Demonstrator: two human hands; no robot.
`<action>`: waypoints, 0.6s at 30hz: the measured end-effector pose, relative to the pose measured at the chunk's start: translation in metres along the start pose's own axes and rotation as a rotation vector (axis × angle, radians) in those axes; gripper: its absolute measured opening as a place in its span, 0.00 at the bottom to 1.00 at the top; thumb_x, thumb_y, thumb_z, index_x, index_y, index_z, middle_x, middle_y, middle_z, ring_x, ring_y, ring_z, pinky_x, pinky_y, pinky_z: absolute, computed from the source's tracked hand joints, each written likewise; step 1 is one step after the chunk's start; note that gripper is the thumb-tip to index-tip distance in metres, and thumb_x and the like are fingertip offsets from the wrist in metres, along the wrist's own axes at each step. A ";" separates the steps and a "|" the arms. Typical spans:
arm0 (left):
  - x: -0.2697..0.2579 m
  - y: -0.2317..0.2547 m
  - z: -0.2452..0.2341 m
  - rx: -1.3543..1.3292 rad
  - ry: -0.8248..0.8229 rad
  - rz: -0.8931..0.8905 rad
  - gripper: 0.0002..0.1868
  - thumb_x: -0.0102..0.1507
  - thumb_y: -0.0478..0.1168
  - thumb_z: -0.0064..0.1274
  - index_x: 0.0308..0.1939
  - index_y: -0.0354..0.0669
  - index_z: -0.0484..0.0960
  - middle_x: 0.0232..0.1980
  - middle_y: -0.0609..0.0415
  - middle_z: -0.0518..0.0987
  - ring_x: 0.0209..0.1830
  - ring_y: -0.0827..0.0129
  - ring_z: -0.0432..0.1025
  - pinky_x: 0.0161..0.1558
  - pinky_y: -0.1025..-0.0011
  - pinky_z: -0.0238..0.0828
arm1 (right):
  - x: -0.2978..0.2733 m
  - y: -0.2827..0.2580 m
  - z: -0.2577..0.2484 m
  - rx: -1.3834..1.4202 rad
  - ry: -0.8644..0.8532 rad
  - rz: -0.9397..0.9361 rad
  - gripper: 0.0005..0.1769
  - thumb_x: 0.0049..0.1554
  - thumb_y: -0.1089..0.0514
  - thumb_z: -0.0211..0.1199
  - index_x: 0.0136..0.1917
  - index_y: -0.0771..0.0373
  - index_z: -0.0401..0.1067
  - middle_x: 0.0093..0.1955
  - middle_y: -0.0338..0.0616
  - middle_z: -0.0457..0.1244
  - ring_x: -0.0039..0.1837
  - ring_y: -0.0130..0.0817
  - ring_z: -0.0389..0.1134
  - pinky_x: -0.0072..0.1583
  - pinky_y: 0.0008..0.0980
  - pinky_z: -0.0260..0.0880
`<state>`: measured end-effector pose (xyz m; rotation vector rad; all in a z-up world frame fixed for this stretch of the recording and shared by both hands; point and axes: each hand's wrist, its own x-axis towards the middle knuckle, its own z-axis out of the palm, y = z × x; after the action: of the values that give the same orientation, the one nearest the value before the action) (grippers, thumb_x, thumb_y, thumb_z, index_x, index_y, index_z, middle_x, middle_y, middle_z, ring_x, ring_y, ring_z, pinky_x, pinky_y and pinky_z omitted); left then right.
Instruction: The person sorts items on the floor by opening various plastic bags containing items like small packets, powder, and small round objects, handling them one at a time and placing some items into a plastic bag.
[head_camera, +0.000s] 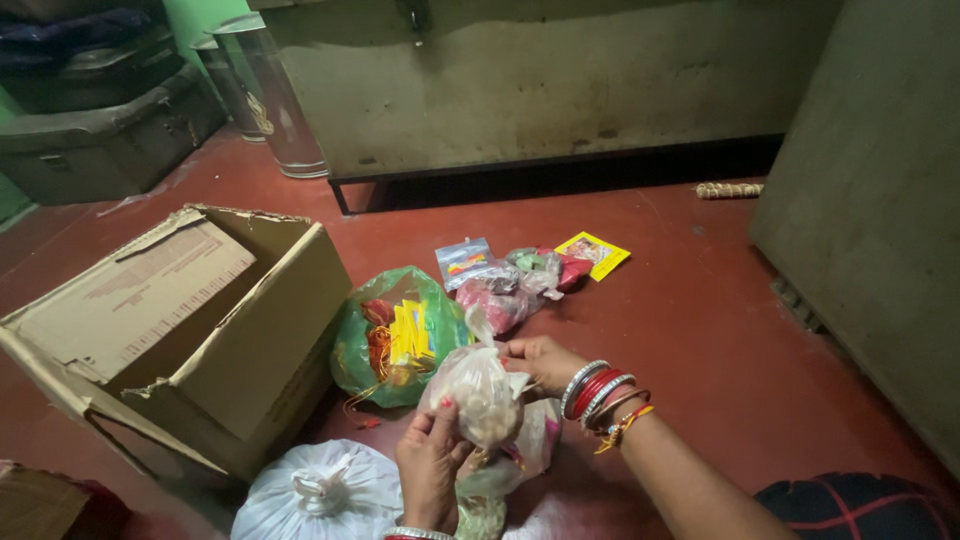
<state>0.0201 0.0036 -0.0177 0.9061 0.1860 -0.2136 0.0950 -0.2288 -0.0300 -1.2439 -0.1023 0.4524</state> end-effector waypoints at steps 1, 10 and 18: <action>0.003 -0.003 -0.003 0.022 0.015 -0.017 0.18 0.67 0.41 0.55 0.55 0.31 0.80 0.45 0.45 0.81 0.36 0.66 0.77 0.37 0.68 0.78 | -0.003 -0.003 0.003 0.001 0.001 0.001 0.15 0.62 0.56 0.63 0.61 0.63 0.74 0.52 0.35 0.70 0.49 0.24 0.73 0.50 0.30 0.77; -0.019 0.015 0.013 0.930 0.093 1.070 0.10 0.63 0.35 0.59 0.48 0.39 0.87 0.50 0.51 0.84 0.50 0.64 0.78 0.51 0.68 0.73 | -0.003 0.005 0.019 -0.448 -0.009 -0.201 0.12 0.62 0.54 0.67 0.52 0.64 0.80 0.42 0.29 0.65 0.43 0.17 0.61 0.44 0.23 0.65; -0.034 0.026 0.026 1.096 0.164 0.824 0.10 0.57 0.40 0.63 0.41 0.42 0.87 0.38 0.52 0.84 0.36 0.64 0.78 0.39 0.66 0.75 | -0.020 -0.010 0.049 -0.893 -0.050 -0.358 0.11 0.56 0.56 0.67 0.49 0.65 0.78 0.45 0.39 0.71 0.50 0.23 0.69 0.55 0.30 0.70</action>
<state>-0.0040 0.0026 0.0262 2.0036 -0.1974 0.5964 0.0640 -0.1952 -0.0015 -2.0363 -0.6102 0.1066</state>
